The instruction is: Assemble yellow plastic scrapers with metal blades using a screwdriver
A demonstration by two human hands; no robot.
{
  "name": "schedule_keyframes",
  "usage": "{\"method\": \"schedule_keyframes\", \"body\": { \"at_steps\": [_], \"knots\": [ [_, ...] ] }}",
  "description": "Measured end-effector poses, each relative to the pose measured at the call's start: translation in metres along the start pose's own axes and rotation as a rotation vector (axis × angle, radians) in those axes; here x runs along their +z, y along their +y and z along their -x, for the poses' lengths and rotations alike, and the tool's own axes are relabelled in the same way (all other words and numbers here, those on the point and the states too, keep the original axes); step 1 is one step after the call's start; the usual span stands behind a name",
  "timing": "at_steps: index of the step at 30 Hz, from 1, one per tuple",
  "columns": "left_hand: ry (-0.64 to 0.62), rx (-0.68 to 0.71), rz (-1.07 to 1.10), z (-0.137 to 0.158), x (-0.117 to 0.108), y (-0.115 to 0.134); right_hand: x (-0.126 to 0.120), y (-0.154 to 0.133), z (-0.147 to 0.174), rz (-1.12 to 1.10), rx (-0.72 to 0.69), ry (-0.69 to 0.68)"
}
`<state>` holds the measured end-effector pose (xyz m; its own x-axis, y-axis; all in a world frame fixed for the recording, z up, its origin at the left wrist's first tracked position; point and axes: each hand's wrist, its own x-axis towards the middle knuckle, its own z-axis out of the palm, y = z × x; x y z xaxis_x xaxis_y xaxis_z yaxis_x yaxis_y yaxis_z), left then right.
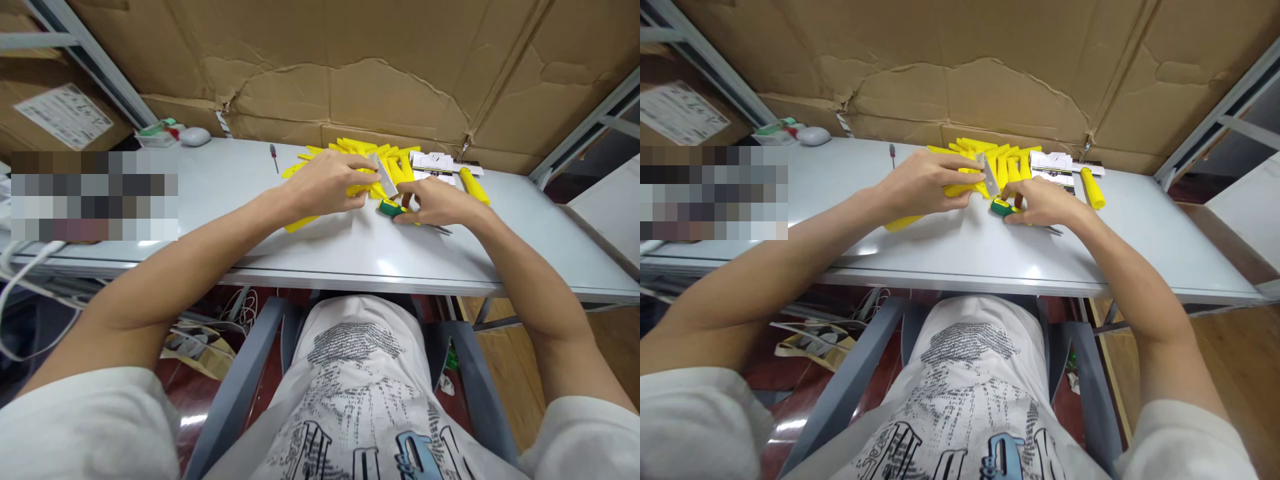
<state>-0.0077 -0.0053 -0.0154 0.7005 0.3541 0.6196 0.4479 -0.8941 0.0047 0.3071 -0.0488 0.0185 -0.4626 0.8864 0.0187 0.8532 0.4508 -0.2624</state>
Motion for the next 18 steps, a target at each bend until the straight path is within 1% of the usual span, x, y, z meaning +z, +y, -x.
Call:
{"method": "schedule_keyframes", "body": {
  "at_steps": [3,5,7,9,11,13,15,18],
  "knots": [
    [-0.012,-0.013,-0.017,0.001,0.0,-0.002,-0.002,0.0,0.0,0.013,-0.03,-0.012],
    [-0.021,-0.008,-0.041,0.002,0.0,-0.002,-0.008,0.004,0.001,0.018,0.001,0.026],
    [-0.031,0.004,-0.063,0.002,-0.001,0.0,-0.016,0.011,0.002,0.01,0.065,0.113],
    [-0.058,0.033,-0.075,0.001,-0.002,0.004,-0.02,0.021,0.0,-0.017,0.124,0.229],
    [-0.137,0.081,-0.061,0.0,-0.004,0.012,-0.02,0.029,-0.004,-0.041,0.158,0.336],
    [-0.251,0.13,-0.037,-0.001,-0.007,0.022,-0.016,0.033,-0.009,-0.05,0.17,0.407],
    [-0.358,0.157,-0.044,-0.002,-0.011,0.032,-0.011,0.035,-0.013,-0.045,0.166,0.438],
    [-0.458,0.17,-0.101,-0.004,-0.014,0.044,-0.005,0.034,-0.017,-0.031,0.153,0.449]
  ]
}}
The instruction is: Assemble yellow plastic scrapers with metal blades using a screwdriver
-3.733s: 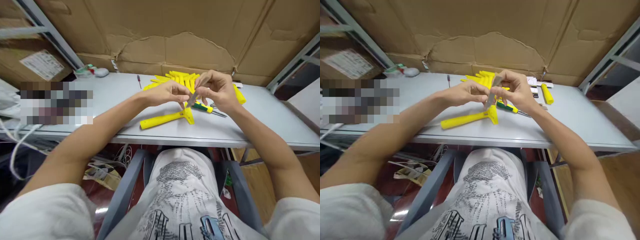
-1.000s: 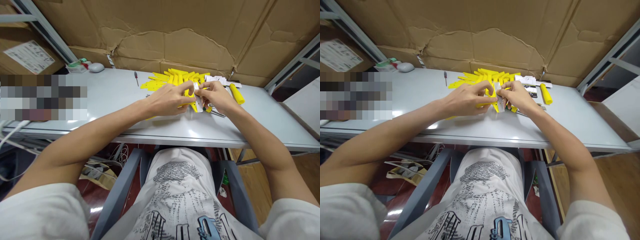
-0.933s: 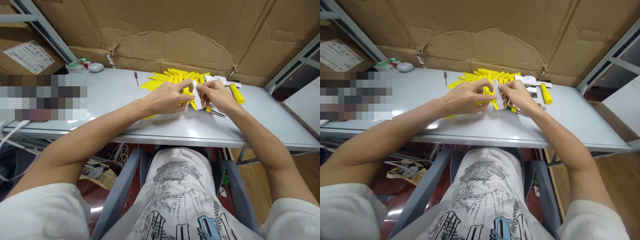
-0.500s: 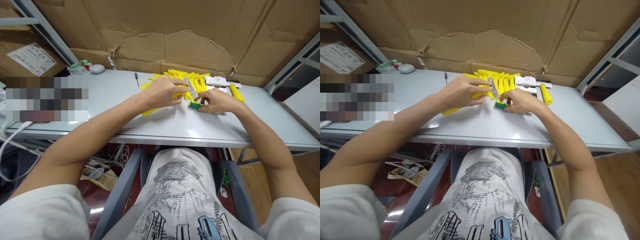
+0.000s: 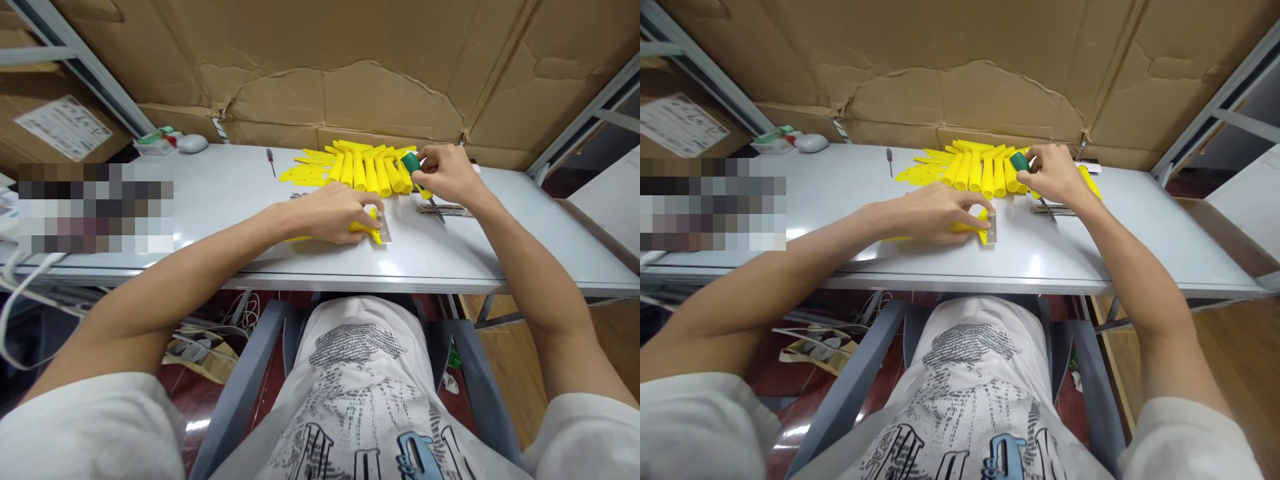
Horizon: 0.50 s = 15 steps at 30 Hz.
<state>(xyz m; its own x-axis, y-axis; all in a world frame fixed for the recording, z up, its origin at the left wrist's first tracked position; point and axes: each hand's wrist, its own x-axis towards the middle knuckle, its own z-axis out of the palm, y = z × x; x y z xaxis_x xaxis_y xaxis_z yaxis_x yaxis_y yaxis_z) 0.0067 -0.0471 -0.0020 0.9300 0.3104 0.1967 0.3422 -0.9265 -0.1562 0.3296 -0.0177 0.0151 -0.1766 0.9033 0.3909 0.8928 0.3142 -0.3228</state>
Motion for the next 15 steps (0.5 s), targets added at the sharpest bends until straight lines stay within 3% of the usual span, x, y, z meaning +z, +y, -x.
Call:
{"method": "schedule_keyframes", "body": {
  "at_steps": [9,15],
  "knots": [
    [-0.105,0.01,-0.041,-0.001,-0.003,0.001,0.005,0.006,-0.001,-0.018,-0.029,0.043],
    [-0.083,0.01,-0.026,0.001,-0.003,0.0,-0.016,0.018,-0.003,0.044,-0.142,-0.046]
  ]
}}
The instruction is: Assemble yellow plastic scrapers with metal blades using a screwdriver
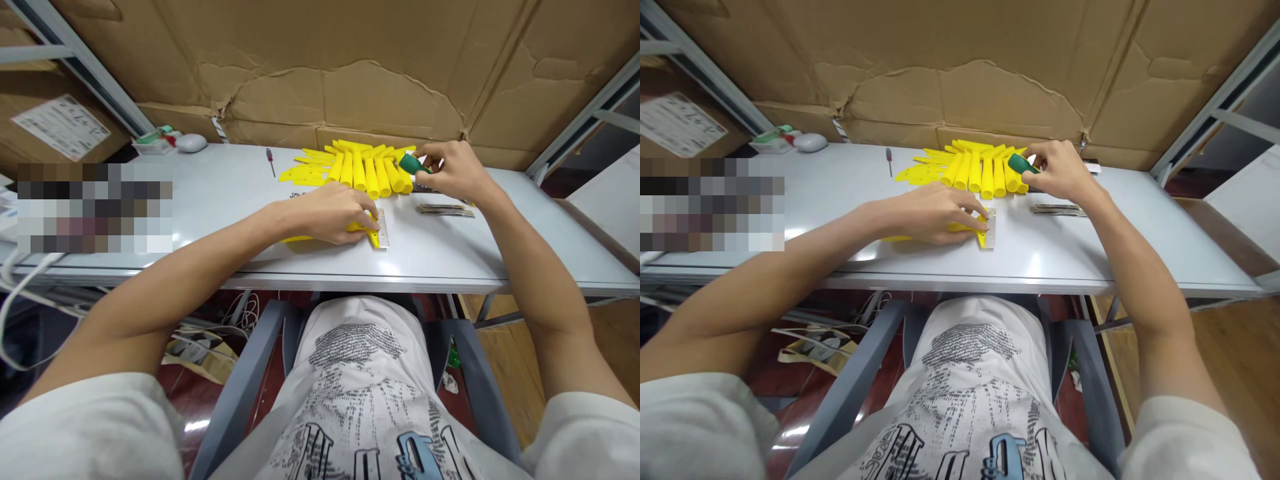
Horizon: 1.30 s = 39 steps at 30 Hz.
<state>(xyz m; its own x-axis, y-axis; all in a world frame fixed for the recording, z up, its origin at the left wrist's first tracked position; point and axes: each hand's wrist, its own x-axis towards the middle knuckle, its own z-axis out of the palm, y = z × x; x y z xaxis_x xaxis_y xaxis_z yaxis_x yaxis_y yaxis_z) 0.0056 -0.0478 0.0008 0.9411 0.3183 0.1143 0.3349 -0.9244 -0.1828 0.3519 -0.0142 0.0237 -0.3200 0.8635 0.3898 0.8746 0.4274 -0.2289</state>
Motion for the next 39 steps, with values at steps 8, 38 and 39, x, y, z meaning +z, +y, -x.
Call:
{"method": "schedule_keyframes", "body": {
  "at_steps": [8,38,39],
  "knots": [
    [0.058,0.003,0.062,0.0,0.006,-0.007,-0.011,0.023,-0.004,0.098,-0.167,-0.342],
    [-0.069,-0.737,0.284,0.046,0.031,-0.182,-0.012,0.028,-0.004,0.023,-0.054,-0.222],
    [-0.068,-0.716,0.307,0.045,0.031,-0.18,-0.012,0.027,-0.004,0.016,-0.064,-0.188]
  ]
}}
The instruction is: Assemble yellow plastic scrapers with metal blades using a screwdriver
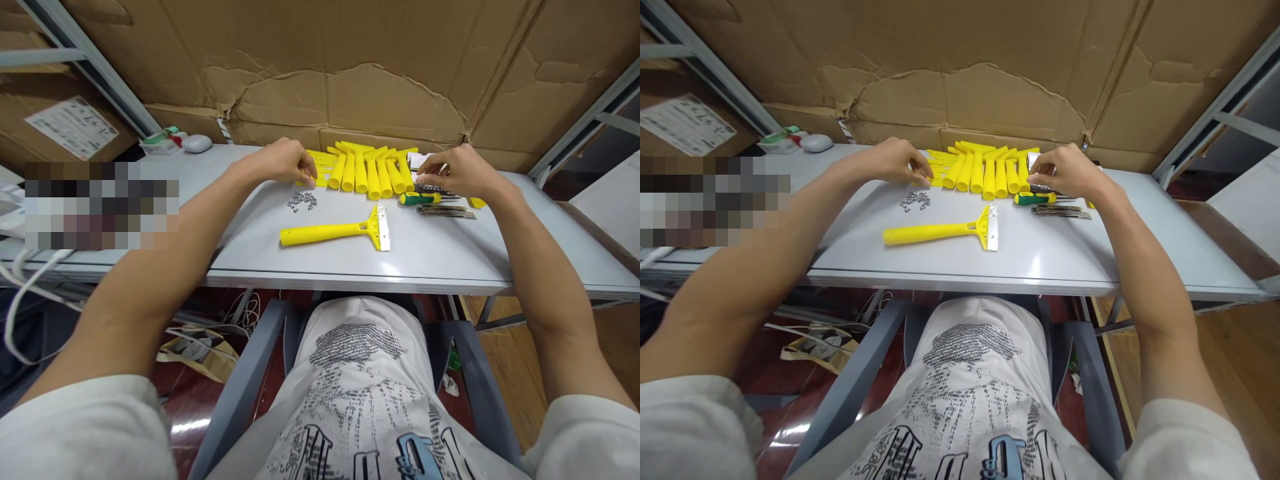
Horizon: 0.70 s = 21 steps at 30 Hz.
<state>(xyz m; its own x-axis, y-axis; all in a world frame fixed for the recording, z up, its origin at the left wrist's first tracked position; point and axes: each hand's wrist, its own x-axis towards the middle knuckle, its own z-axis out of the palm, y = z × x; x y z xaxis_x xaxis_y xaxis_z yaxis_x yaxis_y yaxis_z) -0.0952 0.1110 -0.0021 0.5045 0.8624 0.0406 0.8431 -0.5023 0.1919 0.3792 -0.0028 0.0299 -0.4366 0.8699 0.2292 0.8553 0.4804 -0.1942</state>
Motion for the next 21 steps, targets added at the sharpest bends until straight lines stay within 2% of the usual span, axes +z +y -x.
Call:
{"method": "schedule_keyframes", "body": {
  "at_steps": [5,9,15,21],
  "knots": [
    [0.006,0.039,0.082,-0.001,0.006,0.009,0.005,-0.003,-0.001,-0.005,-0.048,0.048],
    [0.0,0.031,0.053,0.001,0.006,0.014,0.005,-0.007,-0.001,-0.011,-0.048,0.075],
    [0.098,0.022,0.003,0.007,0.01,0.027,0.004,-0.011,0.003,-0.083,-0.035,0.099],
    [0.104,0.029,0.032,0.004,0.012,0.022,0.004,-0.018,0.004,-0.206,-0.044,0.104]
  ]
}}
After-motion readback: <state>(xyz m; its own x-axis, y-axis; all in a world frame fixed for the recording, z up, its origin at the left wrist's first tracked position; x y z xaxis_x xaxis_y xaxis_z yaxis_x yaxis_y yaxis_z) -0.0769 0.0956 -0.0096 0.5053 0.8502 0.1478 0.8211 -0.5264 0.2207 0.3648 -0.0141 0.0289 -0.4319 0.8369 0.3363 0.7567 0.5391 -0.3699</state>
